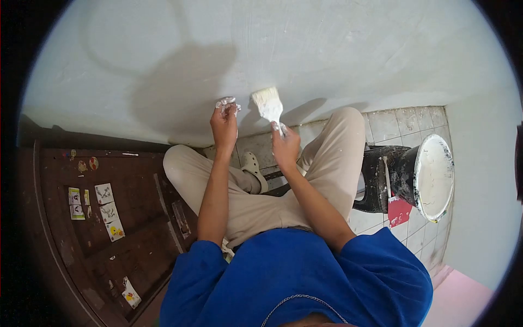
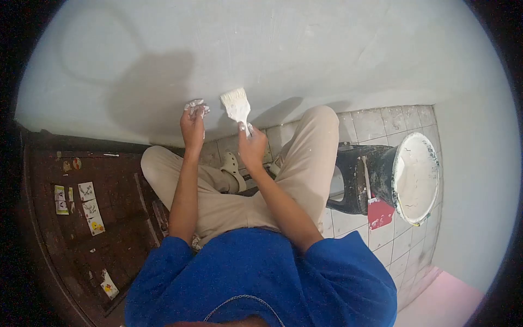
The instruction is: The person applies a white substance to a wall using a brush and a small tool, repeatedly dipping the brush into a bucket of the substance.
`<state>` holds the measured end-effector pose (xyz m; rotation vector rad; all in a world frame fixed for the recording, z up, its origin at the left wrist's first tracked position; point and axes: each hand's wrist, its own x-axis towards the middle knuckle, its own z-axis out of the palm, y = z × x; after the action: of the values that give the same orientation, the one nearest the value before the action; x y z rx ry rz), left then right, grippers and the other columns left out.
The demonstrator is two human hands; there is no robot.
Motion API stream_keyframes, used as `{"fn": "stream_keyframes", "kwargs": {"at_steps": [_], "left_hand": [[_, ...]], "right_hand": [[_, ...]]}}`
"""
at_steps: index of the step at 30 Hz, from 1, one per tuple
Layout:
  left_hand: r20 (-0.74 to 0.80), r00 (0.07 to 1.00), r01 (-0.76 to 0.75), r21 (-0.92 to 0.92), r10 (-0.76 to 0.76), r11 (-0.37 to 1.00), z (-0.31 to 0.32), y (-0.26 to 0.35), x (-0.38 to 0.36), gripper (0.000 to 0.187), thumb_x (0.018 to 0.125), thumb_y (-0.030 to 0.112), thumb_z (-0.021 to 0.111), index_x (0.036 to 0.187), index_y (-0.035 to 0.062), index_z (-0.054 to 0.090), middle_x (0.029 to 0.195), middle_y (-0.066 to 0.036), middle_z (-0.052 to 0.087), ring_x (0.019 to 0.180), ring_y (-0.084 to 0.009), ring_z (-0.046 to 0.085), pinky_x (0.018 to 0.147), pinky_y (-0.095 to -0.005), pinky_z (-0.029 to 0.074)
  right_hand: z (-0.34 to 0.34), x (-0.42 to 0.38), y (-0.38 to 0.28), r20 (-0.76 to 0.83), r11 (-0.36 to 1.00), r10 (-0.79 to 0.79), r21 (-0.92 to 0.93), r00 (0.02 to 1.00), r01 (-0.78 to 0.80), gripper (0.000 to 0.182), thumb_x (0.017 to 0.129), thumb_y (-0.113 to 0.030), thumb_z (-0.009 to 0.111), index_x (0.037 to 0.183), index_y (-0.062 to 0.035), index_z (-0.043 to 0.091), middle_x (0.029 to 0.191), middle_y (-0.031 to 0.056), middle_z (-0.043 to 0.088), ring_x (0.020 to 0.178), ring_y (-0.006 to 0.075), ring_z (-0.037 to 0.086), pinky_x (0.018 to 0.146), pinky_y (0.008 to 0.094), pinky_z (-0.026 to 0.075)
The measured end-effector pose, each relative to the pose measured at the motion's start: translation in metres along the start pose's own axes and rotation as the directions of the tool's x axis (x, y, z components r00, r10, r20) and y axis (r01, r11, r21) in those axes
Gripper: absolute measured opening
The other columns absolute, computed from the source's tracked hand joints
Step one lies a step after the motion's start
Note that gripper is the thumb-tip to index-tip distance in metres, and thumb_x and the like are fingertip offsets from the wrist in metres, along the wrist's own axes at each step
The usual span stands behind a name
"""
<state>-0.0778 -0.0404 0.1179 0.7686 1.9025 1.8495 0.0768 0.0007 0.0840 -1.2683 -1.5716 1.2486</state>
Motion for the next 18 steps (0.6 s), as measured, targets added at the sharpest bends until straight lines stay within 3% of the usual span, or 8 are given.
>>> {"fn": "stream_keyframes", "kwargs": {"at_steps": [3,6,9,12,15,18], "left_hand": [[0.005,1.000,-0.024,0.009,0.024,1.000,0.001,-0.007,0.002,0.018,0.092,0.006,0.053,0.106,-0.0039,0.058,0.092,-0.010,0.065,0.084,-0.0163,0.064,0.077,-0.0283,0.049],[-0.001,1.000,-0.012,0.006,0.012,1.000,0.000,-0.012,0.003,0.018,0.092,0.006,0.054,0.106,-0.0035,0.058,0.091,-0.010,0.065,0.084,-0.0166,0.064,0.077,-0.0286,0.049],[0.000,1.000,-0.018,-0.032,0.018,0.999,0.001,-0.013,0.002,0.018,0.092,0.007,0.054,0.106,-0.0031,0.058,0.091,-0.010,0.066,0.083,-0.0163,0.064,0.076,-0.0288,0.049],[0.002,1.000,-0.031,0.027,0.031,0.999,0.001,-0.010,0.002,0.017,0.092,0.007,0.054,0.105,-0.0028,0.059,0.091,-0.010,0.066,0.082,-0.0156,0.064,0.075,-0.0287,0.049],[0.002,1.000,-0.025,0.066,0.025,0.998,-0.001,-0.007,0.002,0.017,0.092,0.008,0.054,0.104,-0.0029,0.060,0.091,-0.010,0.065,0.081,-0.0151,0.063,0.074,-0.0284,0.049],[-0.007,0.999,-0.047,0.029,0.047,0.998,0.002,-0.007,0.002,0.017,0.091,0.008,0.054,0.104,-0.0033,0.059,0.089,-0.009,0.065,0.081,-0.0148,0.063,0.074,-0.0282,0.049]], "right_hand": [[0.014,0.010,0.042,0.049,0.954,0.262,-0.166,0.964,-0.251,0.033,0.089,-0.026,0.059,0.081,0.0053,0.064,0.056,0.0095,0.058,0.049,0.0187,0.056,0.052,0.0365,0.043],[0.023,0.007,0.070,0.035,0.883,0.443,-0.190,0.896,-0.429,0.035,0.089,-0.027,0.059,0.069,0.0013,0.059,0.052,0.0025,0.051,0.044,0.0118,0.045,0.044,0.0323,0.037],[0.013,0.005,0.023,0.118,0.965,0.260,-0.059,0.958,-0.255,0.033,0.090,-0.026,0.059,0.081,0.0054,0.064,0.055,0.0092,0.056,0.050,0.0142,0.053,0.052,0.0351,0.041],[-0.002,-0.002,-0.022,0.099,0.998,0.054,0.036,0.994,-0.058,0.034,0.091,-0.026,0.058,0.081,0.0051,0.064,0.054,0.0071,0.052,0.052,0.0092,0.043,0.051,0.0333,0.038],[-0.008,-0.012,-0.051,0.027,0.984,-0.047,0.175,0.998,0.042,0.034,0.092,-0.026,0.057,0.080,0.0046,0.064,0.055,0.0056,0.050,0.056,0.0087,0.035,0.051,0.0322,0.036],[0.011,0.000,-0.006,0.043,1.000,0.019,0.012,0.999,-0.020,0.033,0.092,-0.025,0.058,0.079,0.0047,0.063,0.054,0.0054,0.051,0.051,0.0099,0.040,0.050,0.0327,0.037]]}}
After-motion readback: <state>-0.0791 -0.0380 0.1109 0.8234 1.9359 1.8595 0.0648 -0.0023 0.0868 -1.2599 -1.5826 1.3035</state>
